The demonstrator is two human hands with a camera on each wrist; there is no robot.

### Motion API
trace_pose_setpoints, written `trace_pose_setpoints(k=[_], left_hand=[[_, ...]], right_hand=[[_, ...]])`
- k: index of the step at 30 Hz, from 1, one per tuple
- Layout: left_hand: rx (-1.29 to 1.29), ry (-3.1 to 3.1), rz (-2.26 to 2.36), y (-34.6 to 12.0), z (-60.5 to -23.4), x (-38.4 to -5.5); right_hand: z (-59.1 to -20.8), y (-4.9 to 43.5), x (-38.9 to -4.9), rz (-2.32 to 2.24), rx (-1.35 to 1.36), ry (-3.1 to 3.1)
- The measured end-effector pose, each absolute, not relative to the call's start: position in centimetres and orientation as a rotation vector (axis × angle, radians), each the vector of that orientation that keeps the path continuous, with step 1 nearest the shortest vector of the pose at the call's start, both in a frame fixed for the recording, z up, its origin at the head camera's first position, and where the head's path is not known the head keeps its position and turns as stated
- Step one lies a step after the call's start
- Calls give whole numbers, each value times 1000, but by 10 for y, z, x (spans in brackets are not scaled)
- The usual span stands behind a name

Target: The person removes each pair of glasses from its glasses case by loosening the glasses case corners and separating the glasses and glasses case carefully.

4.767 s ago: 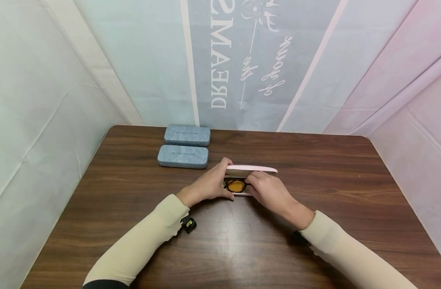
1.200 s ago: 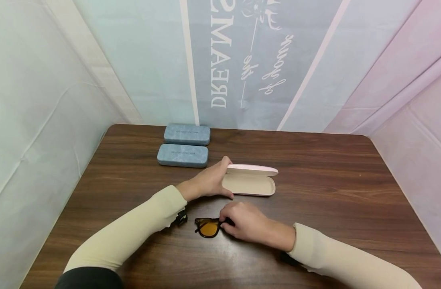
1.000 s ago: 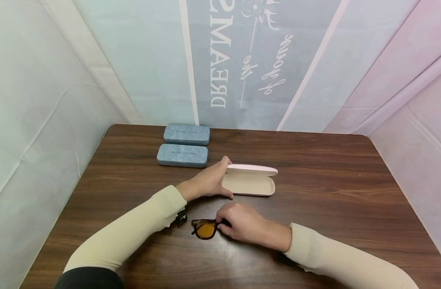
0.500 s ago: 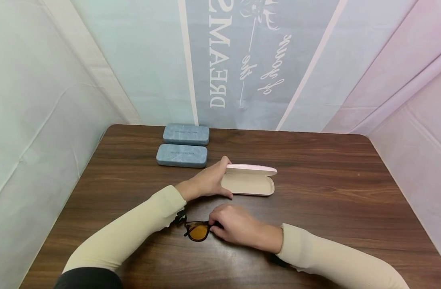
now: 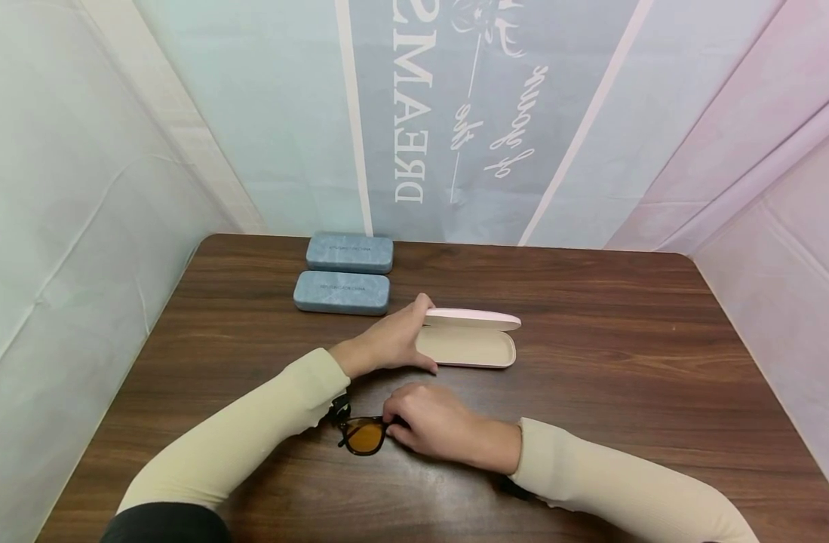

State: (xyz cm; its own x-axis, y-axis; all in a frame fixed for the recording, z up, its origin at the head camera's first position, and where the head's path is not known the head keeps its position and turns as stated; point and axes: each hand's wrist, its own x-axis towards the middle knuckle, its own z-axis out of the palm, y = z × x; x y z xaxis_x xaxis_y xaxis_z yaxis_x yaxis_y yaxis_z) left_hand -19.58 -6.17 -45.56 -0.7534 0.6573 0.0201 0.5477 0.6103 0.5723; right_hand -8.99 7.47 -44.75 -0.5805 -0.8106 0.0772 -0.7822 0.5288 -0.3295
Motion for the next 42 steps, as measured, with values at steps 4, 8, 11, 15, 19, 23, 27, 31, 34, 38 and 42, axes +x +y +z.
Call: trace_pose_setpoints(k=[4,8,11,15,19,23,27,31,34,38,42], left_hand=[[1001,2638,845,-61,-455,-195],[1002,2635,845,-62,-455,-195],[996,2632,847,-62,-454,-196],[990,2626,854,-63,-454,-196],[986,2625,856,-63,-454,-197],[987,2631,852,-62,-454,-197],[991,2627,857,-62,-454,-196],[994,2623,862,-63,-455,-196],[1004,2626,872,-63,-456,-197],[1016,2622,888,-64,-457,-197],[1010,2620,890,-64,-457,-197]], right_hand=[[-447,75,-89,-498,-1386,2665],[-447,76,-88,-511,-1377,2644],[-447,76,-88,-517,-1371,2632],[-447,75,-88,-507,-1369,2624],[-447,75,-87,-492,-1363,2625],[-447,75,-87,-487,-1358,2627],[-446,75,-86,-484,-1358,2628],[-446,75,-87,-498,-1354,2622],[-447,76,-87,-527,-1350,2618],[-447,78,-87,-559,-1348,2620],[-445,82,-87,-575,-1330,2614]])
